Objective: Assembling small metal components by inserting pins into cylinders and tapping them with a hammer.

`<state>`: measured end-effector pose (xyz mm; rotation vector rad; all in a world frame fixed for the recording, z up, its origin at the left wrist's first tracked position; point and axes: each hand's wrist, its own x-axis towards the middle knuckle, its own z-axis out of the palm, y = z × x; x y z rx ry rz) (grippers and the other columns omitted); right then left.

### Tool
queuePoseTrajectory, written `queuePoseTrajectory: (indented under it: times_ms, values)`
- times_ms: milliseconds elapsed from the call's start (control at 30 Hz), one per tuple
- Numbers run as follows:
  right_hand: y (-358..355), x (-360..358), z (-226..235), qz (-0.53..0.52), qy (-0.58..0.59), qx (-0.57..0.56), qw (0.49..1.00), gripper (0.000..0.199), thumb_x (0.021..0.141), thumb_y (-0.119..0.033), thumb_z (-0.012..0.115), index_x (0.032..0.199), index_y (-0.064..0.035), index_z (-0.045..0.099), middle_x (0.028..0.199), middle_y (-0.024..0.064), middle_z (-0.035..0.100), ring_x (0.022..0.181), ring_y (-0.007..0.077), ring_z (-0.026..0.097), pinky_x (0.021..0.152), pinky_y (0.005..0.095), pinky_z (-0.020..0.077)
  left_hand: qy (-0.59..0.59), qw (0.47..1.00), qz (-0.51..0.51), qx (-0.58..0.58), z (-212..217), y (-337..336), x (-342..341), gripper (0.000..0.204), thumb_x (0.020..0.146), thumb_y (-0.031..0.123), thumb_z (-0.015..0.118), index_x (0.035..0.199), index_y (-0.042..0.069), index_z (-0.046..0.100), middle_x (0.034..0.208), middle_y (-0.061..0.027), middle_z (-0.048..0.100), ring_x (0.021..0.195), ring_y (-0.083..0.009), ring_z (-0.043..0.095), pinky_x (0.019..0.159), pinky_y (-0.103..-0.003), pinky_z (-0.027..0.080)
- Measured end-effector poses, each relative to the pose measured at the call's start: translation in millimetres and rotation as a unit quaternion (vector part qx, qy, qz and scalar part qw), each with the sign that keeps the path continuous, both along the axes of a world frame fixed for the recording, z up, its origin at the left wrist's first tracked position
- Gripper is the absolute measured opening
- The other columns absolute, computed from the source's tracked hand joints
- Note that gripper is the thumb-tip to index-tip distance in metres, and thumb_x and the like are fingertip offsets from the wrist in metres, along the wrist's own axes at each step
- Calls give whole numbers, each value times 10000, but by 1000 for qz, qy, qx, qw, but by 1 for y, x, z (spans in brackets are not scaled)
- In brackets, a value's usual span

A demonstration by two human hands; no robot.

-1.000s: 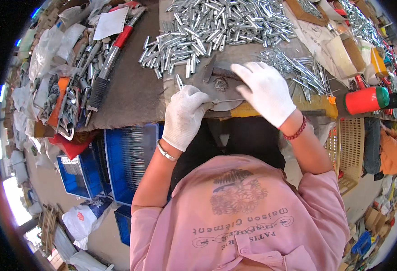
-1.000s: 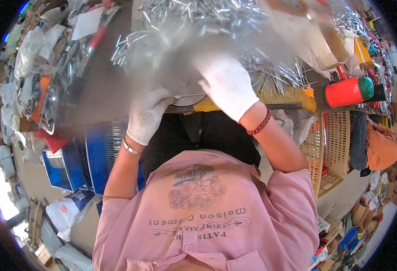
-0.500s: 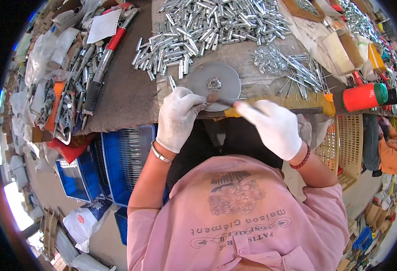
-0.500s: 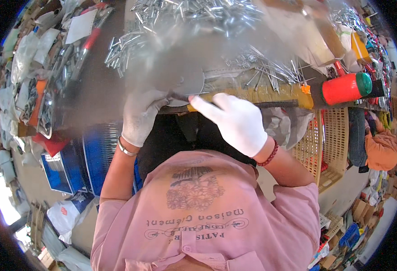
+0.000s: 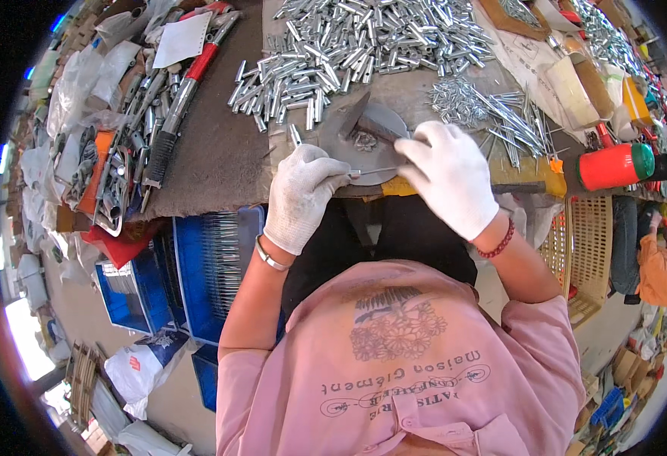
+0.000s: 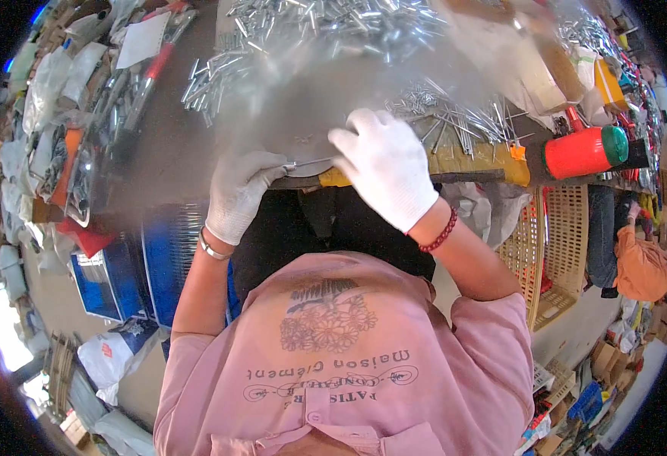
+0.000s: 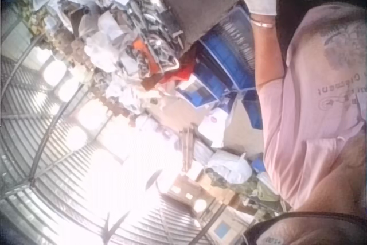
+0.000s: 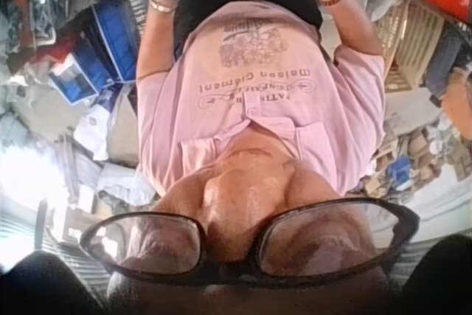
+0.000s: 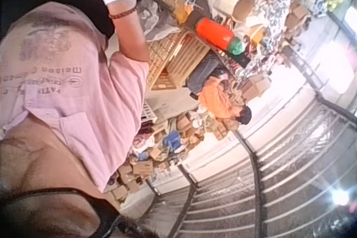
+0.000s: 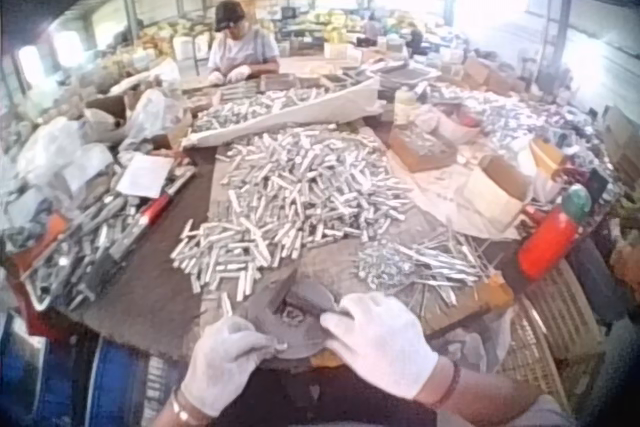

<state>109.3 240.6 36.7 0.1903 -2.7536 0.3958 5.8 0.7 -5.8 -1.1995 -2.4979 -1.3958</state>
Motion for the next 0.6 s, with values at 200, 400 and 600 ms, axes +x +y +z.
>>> queuePoseTrajectory:
  times_ms: [200,400,600]
  values:
    - [-28,23,-15,-18,-136,-126,983,149,919,-194,760,990,-85,687,885,109,704,827,333,726,712,434,574,-4,1000,13,-14,5,-4,7,208,810,56,849,1011,64,797,933,-110,691,874,-313,679,774,-410,543]
    - [-35,28,-20,-6,-336,-451,827,182,970,-118,698,1124,-22,706,768,-2,651,693,70,590,643,263,495,-118,976,172,65,-1,7,58,353,923,-29,760,1269,38,747,861,-110,692,760,-202,667,718,-323,544]
    - [-49,39,-23,-39,-362,-531,765,202,941,-123,717,1113,-20,694,749,50,649,703,89,603,661,282,494,-428,885,162,89,8,15,68,534,1033,15,636,1557,30,534,856,-39,722,626,-63,585,568,-234,482]
